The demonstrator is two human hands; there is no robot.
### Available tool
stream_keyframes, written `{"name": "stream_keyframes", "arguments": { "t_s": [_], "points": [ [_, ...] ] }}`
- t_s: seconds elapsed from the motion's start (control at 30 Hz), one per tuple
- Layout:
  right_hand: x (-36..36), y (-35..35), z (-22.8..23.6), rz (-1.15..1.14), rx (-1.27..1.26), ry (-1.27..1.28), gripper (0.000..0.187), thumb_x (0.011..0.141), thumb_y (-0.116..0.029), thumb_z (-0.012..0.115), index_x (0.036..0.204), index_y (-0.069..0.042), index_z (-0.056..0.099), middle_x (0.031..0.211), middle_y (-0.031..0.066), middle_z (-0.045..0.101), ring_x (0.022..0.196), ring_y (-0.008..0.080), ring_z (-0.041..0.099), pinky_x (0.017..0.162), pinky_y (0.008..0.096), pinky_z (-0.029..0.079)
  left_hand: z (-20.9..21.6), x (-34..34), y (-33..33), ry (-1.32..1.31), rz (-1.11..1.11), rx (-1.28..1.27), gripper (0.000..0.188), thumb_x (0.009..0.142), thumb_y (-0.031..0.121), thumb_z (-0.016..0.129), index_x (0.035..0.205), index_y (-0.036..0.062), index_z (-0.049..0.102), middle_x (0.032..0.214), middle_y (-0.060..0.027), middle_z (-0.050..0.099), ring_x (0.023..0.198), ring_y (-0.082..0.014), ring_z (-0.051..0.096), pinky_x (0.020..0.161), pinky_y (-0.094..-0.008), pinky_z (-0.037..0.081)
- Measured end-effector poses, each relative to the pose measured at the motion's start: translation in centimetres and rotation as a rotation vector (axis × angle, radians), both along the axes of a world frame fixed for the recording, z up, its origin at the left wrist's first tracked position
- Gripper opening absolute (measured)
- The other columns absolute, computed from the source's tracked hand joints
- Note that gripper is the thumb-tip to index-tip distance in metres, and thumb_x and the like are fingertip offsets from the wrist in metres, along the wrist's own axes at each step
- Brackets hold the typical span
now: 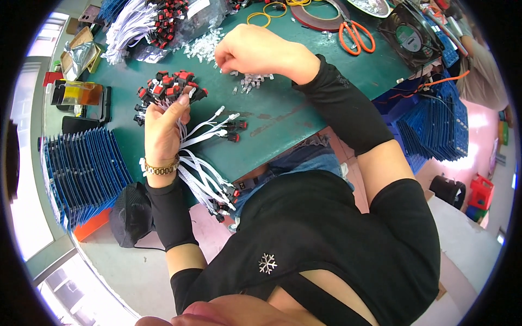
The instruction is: The person assembles electrical wire harnesses by attaching plastic connectors and plastic clips to bundles of wires by hand.
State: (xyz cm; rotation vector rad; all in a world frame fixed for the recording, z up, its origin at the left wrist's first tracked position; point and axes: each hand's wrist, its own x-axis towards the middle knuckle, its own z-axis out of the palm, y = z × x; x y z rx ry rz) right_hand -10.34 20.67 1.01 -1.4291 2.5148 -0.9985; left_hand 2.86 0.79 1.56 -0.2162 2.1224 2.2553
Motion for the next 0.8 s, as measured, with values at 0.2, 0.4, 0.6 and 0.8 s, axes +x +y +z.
{"name": "stream_keyframes", "arguments": {
  "t_s": [0.2, 0.4, 0.6, 0.8],
  "points": [
    [1.9, -1.8, -0.3, -0.026, -0.581, -0.341, 0.013, 0.082, -0.009, 0.065, 0.091, -0.001, 0.067, 0.078, 0.0015, 0.065, 0.061, 0.004, 0.055, 0.052, 0.0194, 0.043, 1.0, 0.3, 1.2, -0.047, 0.151, 0.087, 0.019, 0.083, 0.018, 0.066, 0.095, 0.0042, 0.062, 0.069, 0.0053, 0.052, 0.054, -0.0023, 0.043, 0.046, -0.0166, 0.028],
    [3.3, -2.0, 0.1, -0.003, -0.596, -0.78, 0.014, 0.081, -0.005, 0.065, 0.093, 0.001, 0.066, 0.079, 0.0054, 0.065, 0.056, 0.0064, 0.055, 0.05, 0.0182, 0.044, 1.1, 0.4, 1.2, 0.008, 0.171, 0.109, 0.016, 0.081, 0.013, 0.067, 0.092, 0.004, 0.061, 0.067, 0.0049, 0.052, 0.05, -0.0024, 0.042, 0.043, -0.0165, 0.026],
    [3.7, -2.3, -0.4, 0.1, -0.659, -0.811, 0.012, 0.079, -0.002, 0.066, 0.09, 0.002, 0.066, 0.078, 0.0058, 0.065, 0.057, 0.0069, 0.056, 0.051, 0.0181, 0.045, 0.9, 0.4, 1.3, -0.011, 0.183, 0.058, 0.017, 0.08, 0.01, 0.066, 0.094, 0.0034, 0.059, 0.067, 0.004, 0.05, 0.049, -0.0024, 0.038, 0.042, -0.0172, 0.026],
    [4.4, -2.2, -0.4, 0.112, -0.691, -0.843, 0.011, 0.079, 0.001, 0.065, 0.09, 0.002, 0.066, 0.078, 0.0071, 0.066, 0.062, 0.0087, 0.06, 0.054, 0.0187, 0.047, 1.1, 0.8, 1.4, -0.004, 0.238, 0.123, 0.014, 0.079, 0.007, 0.066, 0.091, 0.0048, 0.058, 0.069, 0.0042, 0.052, 0.05, -0.0014, 0.036, 0.042, -0.0165, 0.026]
  ]
}}
